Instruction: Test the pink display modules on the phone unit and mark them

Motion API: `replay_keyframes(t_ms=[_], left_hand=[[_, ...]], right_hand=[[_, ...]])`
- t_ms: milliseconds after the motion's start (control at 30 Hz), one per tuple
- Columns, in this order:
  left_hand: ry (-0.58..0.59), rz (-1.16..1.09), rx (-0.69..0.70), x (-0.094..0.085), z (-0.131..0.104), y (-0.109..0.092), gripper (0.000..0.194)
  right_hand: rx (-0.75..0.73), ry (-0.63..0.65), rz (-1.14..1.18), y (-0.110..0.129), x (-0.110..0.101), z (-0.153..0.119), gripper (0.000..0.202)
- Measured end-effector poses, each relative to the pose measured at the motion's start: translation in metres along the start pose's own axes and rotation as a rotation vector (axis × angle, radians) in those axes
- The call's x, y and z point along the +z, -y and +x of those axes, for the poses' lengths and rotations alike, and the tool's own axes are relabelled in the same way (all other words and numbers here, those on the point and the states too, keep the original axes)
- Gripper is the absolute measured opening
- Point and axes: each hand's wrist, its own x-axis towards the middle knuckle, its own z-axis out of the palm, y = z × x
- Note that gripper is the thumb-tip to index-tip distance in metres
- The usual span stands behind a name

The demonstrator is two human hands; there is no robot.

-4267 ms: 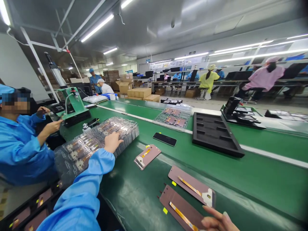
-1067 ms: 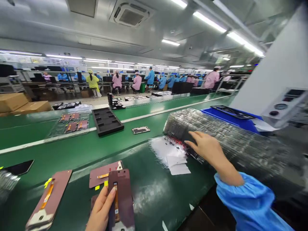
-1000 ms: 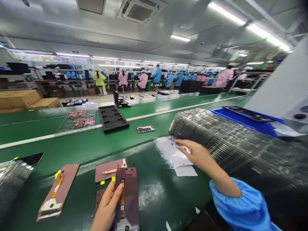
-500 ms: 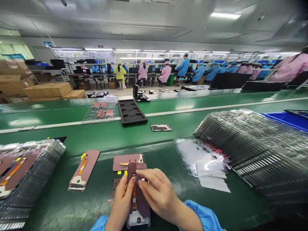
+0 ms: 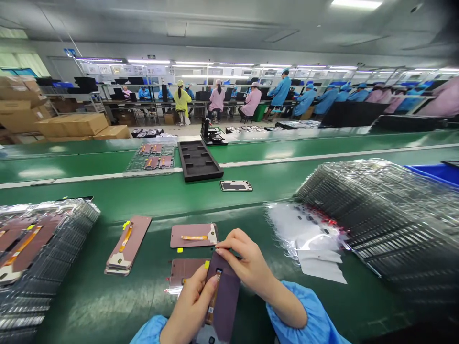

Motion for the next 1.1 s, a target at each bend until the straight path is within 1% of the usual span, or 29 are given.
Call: replay_keyframes(t_ms=[67,100,167,233,300,400,433,500,600,700,767,867,900,933,967,1000,1067,1100], left_hand=[[-0.026,0.031,0.003,0.000,0.001,0.002,0.041],[-0.049,0.038,0.000,0.000,0.002,0.003,0.041],[-0.094,0.021,0.006,0.000,0.003,0.004,0.039],[-0.115,-0.042,0.025,0.000,0.005,0.003,0.036],[-0.096,-0.151,0.005,-0.001,0.005,0.000,0.034],[-0.066,-0.381,-0.092,-0.004,0.004,-0.004,0.027],[-0.067,-0.449,-0.122,-0.005,0.003,-0.005,0.025],[-0.074,-0.528,-0.167,-0.008,0.002,-0.008,0.024],[-0.038,-0.497,-0.257,-0.011,0.003,-0.012,0.025],[0.010,-0.434,-0.357,-0.015,0.010,-0.015,0.024],[0.003,-0.425,-0.370,-0.018,0.016,-0.015,0.024],[-0.076,-0.429,-0.391,-0.024,0.024,-0.016,0.027],[-0.114,-0.422,-0.409,-0.027,0.026,-0.016,0.028],[-0.163,-0.412,-0.422,-0.030,0.027,-0.016,0.028],[-0.213,-0.403,-0.431,-0.032,0.028,-0.016,0.027],[-0.256,-0.396,-0.433,-0.035,0.029,-0.016,0.026],[-0.318,-0.387,-0.409,-0.040,0.030,-0.014,0.024],[-0.339,-0.385,-0.394,-0.042,0.030,-0.012,0.023]], right_hand=[[-0.234,-0.085,-0.237,0.009,0.001,-0.005,0.018],[-0.343,-0.103,-0.334,0.014,0.002,-0.008,0.019],[-0.500,-0.077,-0.437,0.026,0.004,-0.015,0.022],[-0.585,-0.034,-0.435,0.036,0.005,-0.020,0.025],[-0.595,-0.026,-0.398,0.042,0.003,-0.022,0.027],[-0.550,-0.048,-0.320,0.044,-0.002,-0.019,0.026],[-0.537,-0.042,-0.288,0.043,-0.002,-0.018,0.025],[-0.531,0.010,-0.220,0.041,-0.001,-0.017,0.027],[-0.595,0.104,-0.181,0.038,0.007,-0.020,0.032],[-0.684,0.142,-0.216,0.034,0.010,-0.024,0.030],[-0.673,0.192,-0.183,0.036,0.003,-0.026,0.028],[-0.578,0.270,0.018,0.048,-0.022,-0.026,0.035],[-0.541,0.272,0.097,0.055,-0.032,-0.025,0.041],[-0.494,0.240,0.162,0.061,-0.043,-0.024,0.046],[-0.437,0.176,0.207,0.066,-0.053,-0.022,0.048],[-0.371,0.095,0.233,0.070,-0.064,-0.021,0.046],[-0.224,-0.141,0.206,0.069,-0.085,-0.016,0.032],[-0.141,-0.262,0.150,0.061,-0.097,-0.013,0.023]])
